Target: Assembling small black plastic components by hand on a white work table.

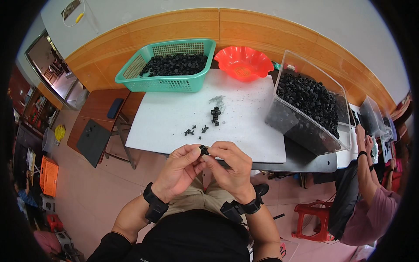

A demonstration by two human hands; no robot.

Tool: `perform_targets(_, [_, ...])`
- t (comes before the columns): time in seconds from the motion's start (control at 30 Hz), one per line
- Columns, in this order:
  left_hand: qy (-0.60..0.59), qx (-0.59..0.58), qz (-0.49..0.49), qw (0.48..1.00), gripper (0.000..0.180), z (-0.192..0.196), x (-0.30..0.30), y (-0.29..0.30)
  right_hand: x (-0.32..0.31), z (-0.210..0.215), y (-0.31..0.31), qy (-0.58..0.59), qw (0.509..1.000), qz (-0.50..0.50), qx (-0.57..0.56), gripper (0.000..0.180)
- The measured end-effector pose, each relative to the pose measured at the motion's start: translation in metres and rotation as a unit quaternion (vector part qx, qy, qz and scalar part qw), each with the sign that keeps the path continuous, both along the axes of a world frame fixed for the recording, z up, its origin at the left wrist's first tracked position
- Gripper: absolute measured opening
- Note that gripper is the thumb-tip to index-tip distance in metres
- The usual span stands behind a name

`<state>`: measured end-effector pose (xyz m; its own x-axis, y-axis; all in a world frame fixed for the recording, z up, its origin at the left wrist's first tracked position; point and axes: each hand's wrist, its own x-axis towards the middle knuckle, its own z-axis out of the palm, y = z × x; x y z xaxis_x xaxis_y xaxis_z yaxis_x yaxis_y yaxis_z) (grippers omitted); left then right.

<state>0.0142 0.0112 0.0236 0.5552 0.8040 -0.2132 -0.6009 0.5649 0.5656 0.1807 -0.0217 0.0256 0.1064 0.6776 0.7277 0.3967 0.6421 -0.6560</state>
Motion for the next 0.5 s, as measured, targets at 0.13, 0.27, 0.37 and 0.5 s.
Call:
perform_targets(0.13, [0.004,0.004,0.001,1.000,0.015,0.0010,0.0011,-0.0020,0.0007,0.0012,-0.0014,0.002,1.000,0.003,0.001,0.026])
perform_targets(0.27, [0.006,0.006,0.005,1.000,0.015,0.0007,0.0025,-0.0036,0.0016,0.0003,-0.0026,0.006,1.000,0.007,0.003,0.027])
perform_targets(0.37, [0.005,0.009,0.005,1.000,0.015,0.0005,0.0027,-0.0045,0.0027,-0.0006,-0.0037,0.008,1.000,0.012,0.002,0.028])
perform_targets(0.5, [0.014,0.014,0.001,1.000,0.015,0.0032,0.0029,-0.0055,0.0035,0.0000,-0.0046,0.005,1.000,0.011,0.006,0.028])
